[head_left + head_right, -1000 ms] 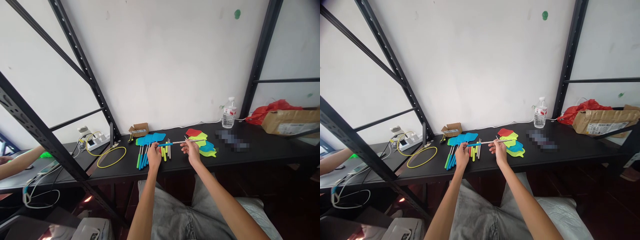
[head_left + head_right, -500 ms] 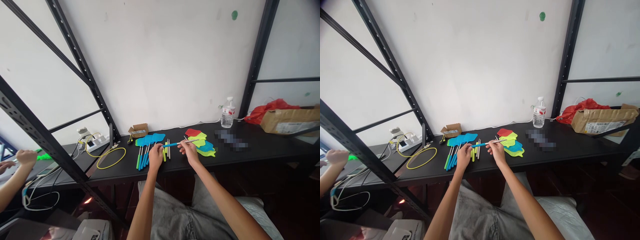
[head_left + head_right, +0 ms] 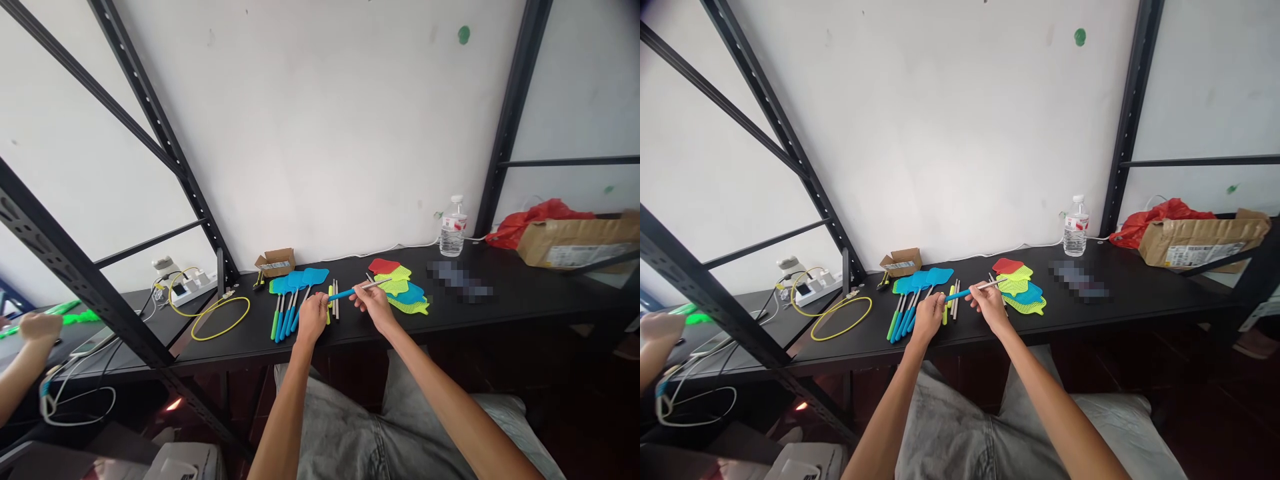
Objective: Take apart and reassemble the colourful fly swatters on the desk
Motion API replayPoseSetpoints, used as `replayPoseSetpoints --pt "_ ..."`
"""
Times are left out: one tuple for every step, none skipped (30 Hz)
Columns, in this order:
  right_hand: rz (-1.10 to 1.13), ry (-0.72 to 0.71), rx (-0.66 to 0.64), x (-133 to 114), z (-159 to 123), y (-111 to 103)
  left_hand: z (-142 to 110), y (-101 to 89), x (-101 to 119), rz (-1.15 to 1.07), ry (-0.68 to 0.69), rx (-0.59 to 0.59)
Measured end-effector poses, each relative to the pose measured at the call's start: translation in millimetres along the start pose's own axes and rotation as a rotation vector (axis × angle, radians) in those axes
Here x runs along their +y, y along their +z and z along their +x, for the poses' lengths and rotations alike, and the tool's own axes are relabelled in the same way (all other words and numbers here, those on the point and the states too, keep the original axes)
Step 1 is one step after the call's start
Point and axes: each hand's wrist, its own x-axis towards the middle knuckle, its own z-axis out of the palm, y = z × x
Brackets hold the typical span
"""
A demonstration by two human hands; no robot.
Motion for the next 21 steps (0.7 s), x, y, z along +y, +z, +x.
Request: replayPoseSetpoints --pt "-0.021 -0.003 -0.022 -1.6 -0.5 1.1 -0.8 -0.5 2.3 0.005 0.014 -0.011" --pt "-0.052 -0.011 -0.062 -3.3 -1.2 2.6 -1.8 -1.3 5.1 0.007 0.04 -0.031" --pt "-0.09 -0.02 -0.116 -4.9 -2.0 4.5 -2.9 -2.1 8.1 0.006 0.072 -0.055" --pt "-0.127 -0.024 -0.178 -6.1 -2.8 6.6 -4.0 -3.1 10.8 0.003 0.1 -0.076" --pt "-0.154 -0.024 -0.229 -6.6 -3.6 8.7 -5.0 -4.0 13.2 0.001 0.122 -0.087" --pt "-0.165 -0.021 -0.252 -6.3 -4.1 10.4 -5.8 -4.8 14.8 0.001 0.134 -0.086" --pt "-0.16 -0.013 -0.247 -5.4 -4.5 11.6 -6.4 -5.3 15.6 0.002 0.138 -0.073" --pt "-0.148 0.002 -0.22 -3.9 -4.4 12.0 -6.7 -5.5 15.7 0.004 0.141 -0.054" --pt "-0.137 0.019 -0.19 -2.5 -3.9 11.2 -6.8 -5.4 15.0 0.008 0.149 -0.039" --pt "-0.135 0.036 -0.165 -1.7 -3.0 9.1 -6.8 -5.0 13.9 0.014 0.158 -0.026" --pt "-0.148 0.053 -0.15 -2.2 -1.4 5.2 -6.6 -4.4 12.4 0.02 0.163 -0.013" --pt "-0.179 0.068 -0.142 -4.3 0.6 -0.6 -6.3 -3.7 10.8 0.026 0.16 0.005" --pt "-0.23 0.073 -0.12 -8.3 3.2 -8.7 -6.1 -2.8 9.2 0.033 0.149 0.026" --pt "-0.305 0.064 -0.078 -14.2 6.4 -18.9 -5.9 -1.9 7.9 0.041 0.133 0.049" --pt "-0.409 0.052 -0.027 -21.6 9.9 -31.1 -5.8 -1.0 6.8 0.05 0.119 0.072" --pt "-0.533 0.028 0.053 -29.8 13.7 -44.9 -5.7 -0.2 6.0 0.058 0.112 0.087" --pt "-0.704 0.019 0.118 -38.1 17.6 -59.5 -5.7 0.6 5.5 0.065 0.11 0.097" --pt "-0.903 0.055 0.14 -45.6 21.2 -74.2 -5.7 1.2 5.3 0.073 0.111 0.102" --pt "-1.088 0.114 0.145 -51.7 24.3 -88.3 -5.8 1.7 5.3 0.08 0.109 0.105" --pt "-1.233 0.181 0.121 -56.0 26.7 -100.9 -5.8 2.0 5.3 0.087 0.104 0.106" --pt "-1.344 0.24 0.073 -58.3 28.4 -111.5 -5.9 2.3 5.4 0.094 0.094 0.105"
